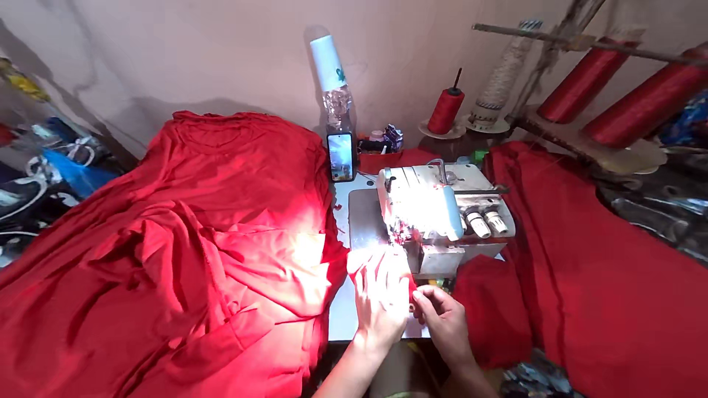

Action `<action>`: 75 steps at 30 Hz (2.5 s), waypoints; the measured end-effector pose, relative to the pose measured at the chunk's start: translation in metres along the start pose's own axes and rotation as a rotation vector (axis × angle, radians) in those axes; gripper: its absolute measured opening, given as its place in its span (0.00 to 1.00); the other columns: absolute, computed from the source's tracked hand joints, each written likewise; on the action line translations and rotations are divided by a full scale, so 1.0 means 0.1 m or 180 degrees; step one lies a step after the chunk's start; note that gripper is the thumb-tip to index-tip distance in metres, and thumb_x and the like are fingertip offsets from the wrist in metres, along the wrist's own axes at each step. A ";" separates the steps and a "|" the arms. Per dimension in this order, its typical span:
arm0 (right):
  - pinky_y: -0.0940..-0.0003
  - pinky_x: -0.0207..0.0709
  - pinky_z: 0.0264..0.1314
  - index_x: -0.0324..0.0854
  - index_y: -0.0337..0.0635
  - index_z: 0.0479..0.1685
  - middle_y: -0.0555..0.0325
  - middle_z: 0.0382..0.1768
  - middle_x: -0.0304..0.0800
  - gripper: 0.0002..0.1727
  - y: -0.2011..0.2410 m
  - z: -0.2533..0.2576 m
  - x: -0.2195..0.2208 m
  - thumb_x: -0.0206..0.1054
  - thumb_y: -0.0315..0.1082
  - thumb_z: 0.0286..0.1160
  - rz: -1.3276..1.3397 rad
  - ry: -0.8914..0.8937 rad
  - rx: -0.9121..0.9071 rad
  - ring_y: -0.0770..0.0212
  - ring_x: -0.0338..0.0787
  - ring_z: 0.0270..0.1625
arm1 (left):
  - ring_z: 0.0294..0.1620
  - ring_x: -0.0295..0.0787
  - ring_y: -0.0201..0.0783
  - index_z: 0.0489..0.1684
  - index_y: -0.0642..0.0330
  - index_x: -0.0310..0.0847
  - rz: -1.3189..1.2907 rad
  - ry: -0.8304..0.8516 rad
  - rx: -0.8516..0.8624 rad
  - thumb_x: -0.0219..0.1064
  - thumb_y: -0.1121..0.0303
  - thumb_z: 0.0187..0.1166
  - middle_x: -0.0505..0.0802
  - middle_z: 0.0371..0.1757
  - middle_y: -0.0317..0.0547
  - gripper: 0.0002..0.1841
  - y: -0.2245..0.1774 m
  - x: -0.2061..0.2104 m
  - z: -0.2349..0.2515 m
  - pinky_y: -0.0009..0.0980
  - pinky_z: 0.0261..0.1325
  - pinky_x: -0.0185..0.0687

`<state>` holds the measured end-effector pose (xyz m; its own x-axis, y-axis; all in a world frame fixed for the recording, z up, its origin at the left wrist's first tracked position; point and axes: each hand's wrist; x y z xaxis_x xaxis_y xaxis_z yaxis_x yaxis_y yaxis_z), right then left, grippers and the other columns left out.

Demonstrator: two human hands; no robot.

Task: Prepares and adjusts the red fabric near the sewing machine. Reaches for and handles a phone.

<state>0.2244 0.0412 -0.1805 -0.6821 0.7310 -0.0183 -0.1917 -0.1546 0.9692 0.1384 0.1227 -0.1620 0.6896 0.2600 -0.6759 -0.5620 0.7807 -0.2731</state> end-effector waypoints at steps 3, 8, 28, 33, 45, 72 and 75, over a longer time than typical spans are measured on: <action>0.73 0.85 0.39 0.85 0.27 0.62 0.43 0.49 0.92 0.23 -0.22 0.17 0.01 0.58 0.26 0.68 -0.1156 -0.0021 -0.0944 0.65 0.91 0.37 | 0.59 0.91 0.51 0.38 0.52 0.95 0.0158 -0.0536 0.0297 0.57 0.57 0.79 0.96 0.55 0.49 0.17 0.13 0.21 -0.08 0.47 0.68 0.75; 0.48 0.83 0.30 0.90 0.35 0.60 0.35 0.48 0.87 0.26 -0.27 0.25 0.13 0.72 0.33 0.56 -0.2104 -0.0124 -0.1283 0.44 0.90 0.33 | 0.44 0.91 0.47 0.29 0.54 0.90 0.0306 -0.1023 0.0571 0.48 0.49 0.84 0.96 0.39 0.47 0.26 0.29 0.39 -0.11 0.40 0.60 0.79; 0.53 0.84 0.34 0.88 0.33 0.25 0.44 0.32 0.90 0.17 -0.43 0.11 0.15 0.59 0.36 0.67 -0.2712 -0.0066 -0.1651 0.45 0.92 0.34 | 0.47 0.90 0.44 0.28 0.50 0.87 0.0047 -0.0981 0.0535 0.49 0.53 0.83 0.95 0.38 0.45 0.22 0.29 0.44 -0.19 0.36 0.66 0.73; 0.47 0.84 0.42 0.89 0.34 0.25 0.42 0.36 0.91 0.17 -0.34 0.11 0.14 0.61 0.40 0.64 -0.2797 0.0139 -0.1545 0.40 0.92 0.41 | 0.49 0.91 0.45 0.28 0.52 0.88 0.0028 -0.0949 0.0518 0.50 0.54 0.82 0.96 0.41 0.47 0.21 0.29 0.41 -0.19 0.36 0.65 0.75; 0.82 0.72 0.15 0.76 0.40 0.47 0.71 0.21 0.85 0.16 0.09 0.08 0.11 0.40 0.24 0.79 0.0522 0.0307 0.1402 0.78 0.79 0.15 | 0.43 0.91 0.45 0.27 0.52 0.89 0.0031 -0.0909 0.0532 0.52 0.54 0.81 0.95 0.36 0.46 0.21 0.29 0.46 -0.22 0.38 0.62 0.76; 0.92 0.77 0.45 0.68 0.41 0.53 0.69 0.43 0.80 0.16 -0.44 -0.18 0.38 0.66 0.23 0.69 0.0023 -0.0447 -0.1216 0.90 0.80 0.39 | 0.78 0.72 0.31 0.64 0.49 0.74 -0.1628 -0.1341 0.0186 0.41 0.40 0.90 0.82 0.68 0.38 0.27 0.36 0.12 0.00 0.32 0.83 0.64; 0.90 0.79 0.46 0.67 0.48 0.60 0.71 0.49 0.79 0.21 -0.53 -0.20 0.37 0.65 0.23 0.70 0.0141 -0.0245 -0.1349 0.89 0.81 0.43 | 0.74 0.76 0.29 0.72 0.65 0.72 -0.2067 -0.1872 -0.0362 0.50 0.54 0.89 0.84 0.70 0.45 0.24 0.46 -0.32 1.00 0.28 0.76 0.72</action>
<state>0.1957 0.0633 -0.2376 -0.6446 0.7625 0.0550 -0.4474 -0.4345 0.7817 0.1362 0.2075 -0.0844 0.9942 0.0594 0.0894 0.0019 0.8227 -0.5684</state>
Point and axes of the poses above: each hand's wrist, its own z-axis towards the middle knuckle, its own x-axis out of the palm, y = z × x
